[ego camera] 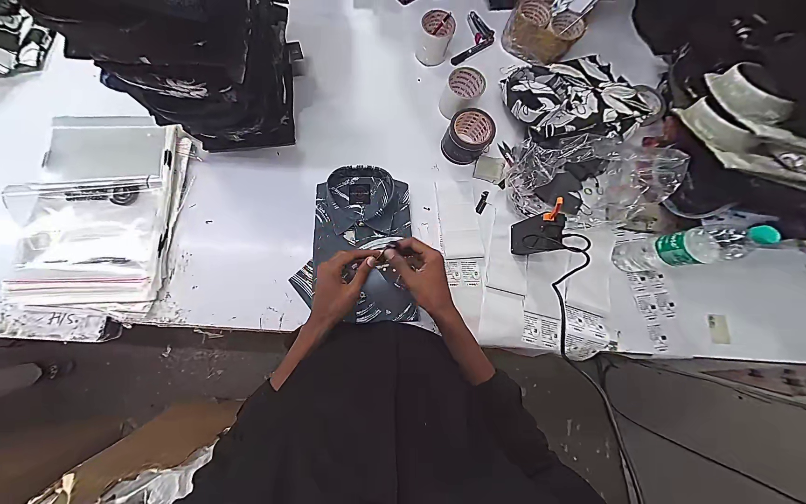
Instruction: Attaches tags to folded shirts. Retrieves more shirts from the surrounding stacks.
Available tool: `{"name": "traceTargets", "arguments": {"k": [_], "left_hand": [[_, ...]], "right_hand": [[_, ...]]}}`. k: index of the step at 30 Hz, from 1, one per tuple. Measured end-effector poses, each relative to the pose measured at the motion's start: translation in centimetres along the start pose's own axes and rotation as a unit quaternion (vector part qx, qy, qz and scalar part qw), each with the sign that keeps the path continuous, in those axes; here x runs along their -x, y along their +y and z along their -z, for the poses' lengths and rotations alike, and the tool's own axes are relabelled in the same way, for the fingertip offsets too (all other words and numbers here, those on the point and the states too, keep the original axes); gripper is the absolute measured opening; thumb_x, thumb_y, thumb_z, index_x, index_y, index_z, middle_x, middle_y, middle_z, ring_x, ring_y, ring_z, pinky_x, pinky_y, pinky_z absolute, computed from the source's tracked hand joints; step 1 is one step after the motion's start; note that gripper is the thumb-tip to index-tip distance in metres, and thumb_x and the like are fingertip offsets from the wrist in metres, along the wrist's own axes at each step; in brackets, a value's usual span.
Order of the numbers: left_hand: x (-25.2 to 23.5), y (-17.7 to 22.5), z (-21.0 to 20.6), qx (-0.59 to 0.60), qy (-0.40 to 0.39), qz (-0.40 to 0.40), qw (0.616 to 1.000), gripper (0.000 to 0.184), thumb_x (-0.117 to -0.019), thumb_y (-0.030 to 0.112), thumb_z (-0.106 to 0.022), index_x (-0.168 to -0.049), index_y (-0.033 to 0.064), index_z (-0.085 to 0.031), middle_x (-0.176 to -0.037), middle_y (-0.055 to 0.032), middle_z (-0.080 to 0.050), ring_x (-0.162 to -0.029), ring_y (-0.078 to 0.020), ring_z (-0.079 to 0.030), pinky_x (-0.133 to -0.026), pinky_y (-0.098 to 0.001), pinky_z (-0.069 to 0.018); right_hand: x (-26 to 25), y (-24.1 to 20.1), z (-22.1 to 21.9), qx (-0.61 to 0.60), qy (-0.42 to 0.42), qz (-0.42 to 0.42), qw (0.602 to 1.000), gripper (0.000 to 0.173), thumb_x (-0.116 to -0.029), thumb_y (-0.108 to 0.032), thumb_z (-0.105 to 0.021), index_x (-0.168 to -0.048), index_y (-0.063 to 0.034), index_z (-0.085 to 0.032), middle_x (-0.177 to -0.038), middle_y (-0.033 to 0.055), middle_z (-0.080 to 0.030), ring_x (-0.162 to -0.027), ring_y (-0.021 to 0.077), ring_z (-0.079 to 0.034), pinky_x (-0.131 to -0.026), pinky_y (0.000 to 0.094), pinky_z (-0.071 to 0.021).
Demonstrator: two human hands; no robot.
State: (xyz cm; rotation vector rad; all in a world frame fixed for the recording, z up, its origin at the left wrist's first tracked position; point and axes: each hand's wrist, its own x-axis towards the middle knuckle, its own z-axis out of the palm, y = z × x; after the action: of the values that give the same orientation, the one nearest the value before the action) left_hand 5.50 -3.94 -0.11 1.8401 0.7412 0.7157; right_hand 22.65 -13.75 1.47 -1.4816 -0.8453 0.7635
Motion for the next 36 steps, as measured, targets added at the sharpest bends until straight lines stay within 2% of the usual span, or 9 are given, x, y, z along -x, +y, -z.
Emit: {"name": "traceTargets", "arguments": {"k": [3,6,8,11,13,15,17,26,36], "left_hand": [[-0.4,-2.5,1.4,-0.228,0.042,-0.033,0.972,0.027,-0.1034,0.032,-0.056,-0.122,0.0231,-0.074,-0.141,0.0040,-0.062,-0.136,-0.0191,-0.050,-0.113,-0.0458,-0.0417],[-0.5,-5.1,0.8,-0.311,0.037,-0.004,0.950,0.033,-0.1037,0.042,-0.048,-0.132,0.0423,-0.066,-0.164,0.0032,-0.035,-0.154,-0.0286,-0.023,-0.115,-0.0566,-0.0311],[-0.5,-5.4,0.5,-0.325,0.029,-0.004,0.945,0.038,-0.1058,0.042,-0.041,-0.139,0.0490,-0.059,-0.168,0.0026,-0.028,-0.156,-0.0296,-0.018,-0.117,-0.0581,-0.0280],[-0.4,-5.3,0.7,-0.317,0.018,-0.004,0.948,0.041,-0.1071,0.049,-0.036,-0.141,0.0479,-0.058,-0.170,0.0012,-0.022,-0.158,-0.0302,-0.011,-0.122,-0.0582,-0.0215],[-0.5,-5.5,0.7,-0.320,0.018,-0.004,0.947,0.040,-0.1054,0.048,-0.042,-0.142,0.0469,-0.058,-0.171,0.0000,-0.021,-0.158,-0.0312,-0.010,-0.123,-0.0586,-0.0207],[-0.5,-5.7,0.5,-0.322,0.023,-0.001,0.946,0.040,-0.1028,0.045,-0.046,-0.142,0.0491,-0.058,-0.170,0.0005,-0.023,-0.158,-0.0309,-0.010,-0.124,-0.0572,-0.0217],[-0.7,-5.7,0.4,-0.317,0.026,-0.001,0.948,0.040,-0.1014,0.044,-0.049,-0.140,0.0489,-0.059,-0.170,0.0003,-0.024,-0.158,-0.0311,-0.011,-0.124,-0.0560,-0.0221],[-0.9,-5.4,0.4,-0.329,0.013,0.012,0.944,0.042,-0.1016,0.044,-0.047,-0.142,0.0480,-0.057,-0.171,0.0012,-0.022,-0.159,-0.0305,-0.009,-0.124,-0.0556,-0.0222],[-0.8,-5.2,0.5,-0.334,0.005,0.022,0.942,0.044,-0.1019,0.043,-0.046,-0.145,0.0473,-0.055,-0.172,0.0025,-0.019,-0.159,-0.0289,-0.007,-0.126,-0.0554,-0.0196]], "right_hand": [[-1.1,0.5,0.9,0.072,0.018,-0.027,0.997,0.019,-0.1007,-0.022,-0.066,-0.114,-0.0090,-0.067,-0.096,0.0039,-0.075,-0.084,0.0148,-0.074,-0.075,0.0350,-0.0641],[-2.5,1.8,0.5,0.156,-0.060,-0.021,0.986,0.027,-0.1051,-0.029,-0.056,-0.124,-0.0127,-0.068,-0.103,0.0059,-0.070,-0.082,0.0159,-0.071,-0.073,0.0375,-0.0633],[-3.1,2.8,-0.6,0.222,-0.094,0.023,0.970,0.030,-0.1061,-0.029,-0.054,-0.128,-0.0179,-0.071,-0.100,0.0067,-0.062,-0.079,0.0157,-0.064,-0.070,0.0362,-0.0585],[-3.4,3.4,-1.7,0.271,-0.102,0.075,0.954,0.029,-0.1049,-0.028,-0.057,-0.128,-0.0231,-0.074,-0.099,0.0033,-0.069,-0.085,0.0148,-0.065,-0.078,0.0371,-0.0555],[-3.4,3.2,-2.3,0.270,-0.088,0.069,0.956,0.024,-0.1012,-0.029,-0.064,-0.119,-0.0206,-0.078,-0.099,0.0015,-0.074,-0.084,0.0133,-0.068,-0.079,0.0361,-0.0569],[-3.0,3.2,-2.7,0.287,-0.057,0.065,0.954,0.018,-0.0982,-0.030,-0.068,-0.107,-0.0187,-0.080,-0.091,-0.0009,-0.075,-0.076,0.0110,-0.068,-0.073,0.0347,-0.0571],[-2.8,3.1,-2.8,0.302,-0.031,0.058,0.951,0.017,-0.0971,-0.031,-0.069,-0.103,-0.0201,-0.081,-0.086,-0.0031,-0.075,-0.069,0.0088,-0.066,-0.067,0.0329,-0.0563],[-2.8,3.3,-3.4,0.290,-0.042,0.018,0.956,0.017,-0.0987,-0.028,-0.066,-0.108,-0.0183,-0.076,-0.088,-0.0013,-0.073,-0.073,0.0120,-0.067,-0.067,0.0371,-0.0565],[-3.6,1.8,-3.5,0.367,-0.103,0.011,0.925,0.016,-0.1001,-0.026,-0.064,-0.107,-0.0178,-0.075,-0.093,0.0027,-0.072,-0.082,0.0202,-0.068,-0.073,0.0466,-0.0553]]}}
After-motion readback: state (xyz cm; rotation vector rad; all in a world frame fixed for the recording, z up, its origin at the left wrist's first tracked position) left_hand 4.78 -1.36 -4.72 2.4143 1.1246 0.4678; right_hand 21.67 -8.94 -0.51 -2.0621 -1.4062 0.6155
